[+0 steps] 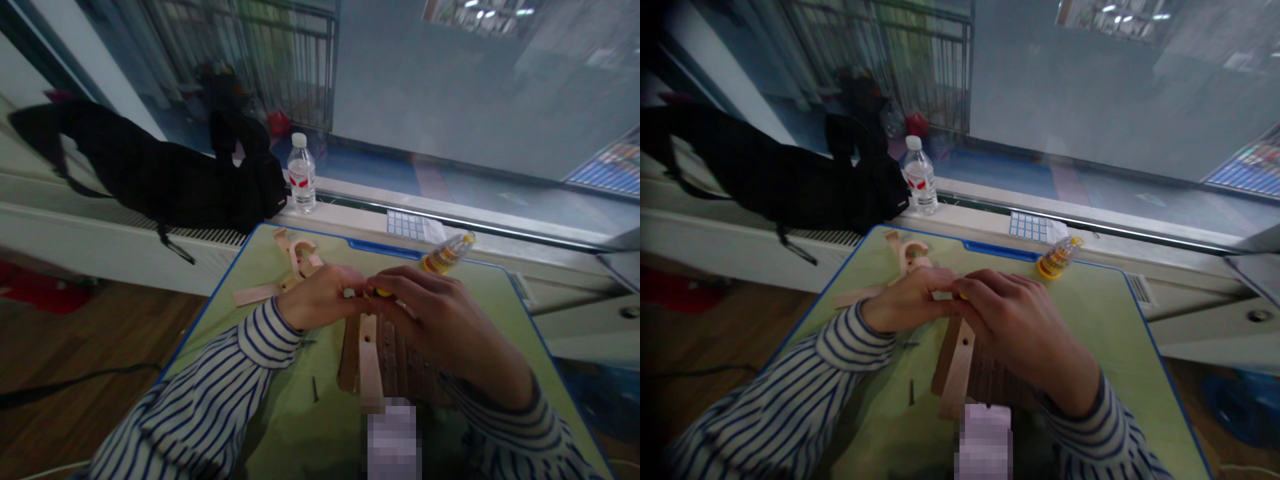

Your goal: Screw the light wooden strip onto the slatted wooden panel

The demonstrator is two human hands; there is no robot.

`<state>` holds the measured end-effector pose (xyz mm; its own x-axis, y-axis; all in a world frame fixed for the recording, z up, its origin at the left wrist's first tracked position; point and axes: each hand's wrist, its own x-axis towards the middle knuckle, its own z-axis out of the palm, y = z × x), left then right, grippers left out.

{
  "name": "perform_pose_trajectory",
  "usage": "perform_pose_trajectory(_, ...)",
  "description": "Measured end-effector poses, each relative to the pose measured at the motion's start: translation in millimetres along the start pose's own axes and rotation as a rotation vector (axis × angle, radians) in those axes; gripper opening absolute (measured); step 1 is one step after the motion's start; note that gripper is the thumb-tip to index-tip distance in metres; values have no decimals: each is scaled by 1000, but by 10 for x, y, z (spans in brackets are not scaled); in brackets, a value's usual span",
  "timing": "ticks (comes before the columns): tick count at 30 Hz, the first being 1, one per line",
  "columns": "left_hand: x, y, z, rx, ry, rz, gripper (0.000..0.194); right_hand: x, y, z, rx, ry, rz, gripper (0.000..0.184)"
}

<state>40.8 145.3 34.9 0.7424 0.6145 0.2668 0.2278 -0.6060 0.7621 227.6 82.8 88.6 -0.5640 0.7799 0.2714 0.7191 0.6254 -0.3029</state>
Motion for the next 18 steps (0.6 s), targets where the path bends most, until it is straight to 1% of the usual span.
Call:
perform_pose_trajectory(4, -4, -36, 10, -57, -58, 48, 18, 13, 20, 3, -58, 14, 29, 23)
perform_pose_trajectory(8, -11, -29, 17, -88, -102, 55, 17, 22, 20, -1, -102, 11, 36, 26)
perform_pose_trajectory(10, -14, -12, 11, -63, -89, 26, 15, 21, 15, -4, -102, 9, 35, 26)
perform_pose_trajectory(13, -16, 13, -2, -29, -32, -39, 14, 22, 9, -5, -93, 6, 33, 25)
perform_pose_trajectory(15, -15, 22, -6, -37, 6, -77, 16, 24, 4, -8, -87, 5, 34, 24)
perform_pose_trajectory(18, -12, 26, -2, -67, 28, -105, 17, 17, -11, -23, -63, -2, 33, 22)
